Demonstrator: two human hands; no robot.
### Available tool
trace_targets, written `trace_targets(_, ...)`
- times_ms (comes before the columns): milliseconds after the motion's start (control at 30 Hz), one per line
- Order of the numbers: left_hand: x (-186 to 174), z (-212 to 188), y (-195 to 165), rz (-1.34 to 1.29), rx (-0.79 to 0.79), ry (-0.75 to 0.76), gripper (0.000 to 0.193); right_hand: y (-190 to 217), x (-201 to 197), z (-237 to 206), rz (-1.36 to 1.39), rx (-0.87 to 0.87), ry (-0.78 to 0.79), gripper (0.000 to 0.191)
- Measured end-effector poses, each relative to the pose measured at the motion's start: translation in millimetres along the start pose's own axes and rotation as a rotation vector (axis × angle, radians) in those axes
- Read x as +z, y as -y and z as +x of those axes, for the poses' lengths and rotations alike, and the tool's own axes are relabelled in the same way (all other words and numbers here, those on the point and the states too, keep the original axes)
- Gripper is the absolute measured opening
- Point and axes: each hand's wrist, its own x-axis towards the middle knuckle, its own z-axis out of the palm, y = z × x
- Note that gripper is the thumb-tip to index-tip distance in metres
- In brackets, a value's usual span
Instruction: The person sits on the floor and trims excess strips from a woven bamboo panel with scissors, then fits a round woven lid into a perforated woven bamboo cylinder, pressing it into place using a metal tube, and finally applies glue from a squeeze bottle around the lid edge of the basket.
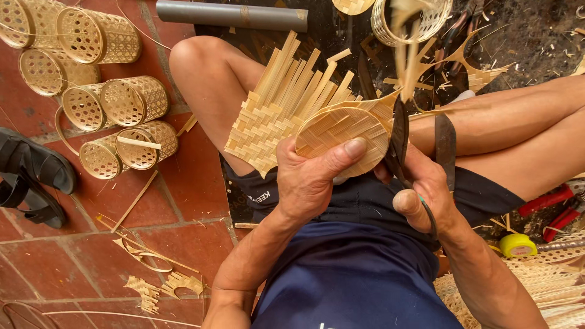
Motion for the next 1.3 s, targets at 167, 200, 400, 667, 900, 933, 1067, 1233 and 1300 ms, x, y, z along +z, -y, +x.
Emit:
trace_targets(167, -0.2, -2.0, 5.8, 0.044, -0.019, -0.022, 0.025, -5.5, -3.8, -4.5, -0.111, 0.057, -0.056, 0.085)
trace_targets(200, 0.1, -2.2, 6.6, 0.056, -0.014, -0.034, 0.026, -5.5, -4.9, -5.5, -0.134, 0.079, -0.061, 0.082)
trace_targets(400, -2.6, -3.4, 3.9, 0.141, -0.066, -0.015, 0.028, 1.8, -14.7, -7.7, -0.126, -0.017, 0.000, 0.080)
trace_targets(667, -5.5, -8.1, -6.3, 0.203, -0.143, 0.033, 0.030, 10.4, -22.8, -2.6, -0.169, 0.011, 0.060, 0.068)
trace_targets(900, -10.4, -9.1, -15.7, 0.239, -0.171, 0.089, 0.029, 10.9, -26.0, -1.3, -0.179, -0.035, 0.079, 0.066)
trace_targets(933, -11.2, -8.6, -16.8, 0.240, -0.170, 0.099, 0.029, 10.7, -27.8, -0.4, -0.193, -0.038, 0.090, 0.064)
trace_targets(1067, -11.9, -8.3, -20.9, 0.288, -0.201, 0.177, 0.027, 12.9, -37.2, 1.8, -0.232, -0.079, 0.165, 0.061)
trace_targets(1233, -9.2, -7.9, -24.1, 0.359, -0.249, 0.187, 0.029, 17.3, -44.0, 1.3, -0.282, -0.063, 0.177, 0.058)
trace_targets(1300, -7.9, -7.5, -24.4, 0.347, -0.257, 0.179, 0.030, 17.8, -45.6, 1.0, -0.249, -0.013, 0.167, 0.063)
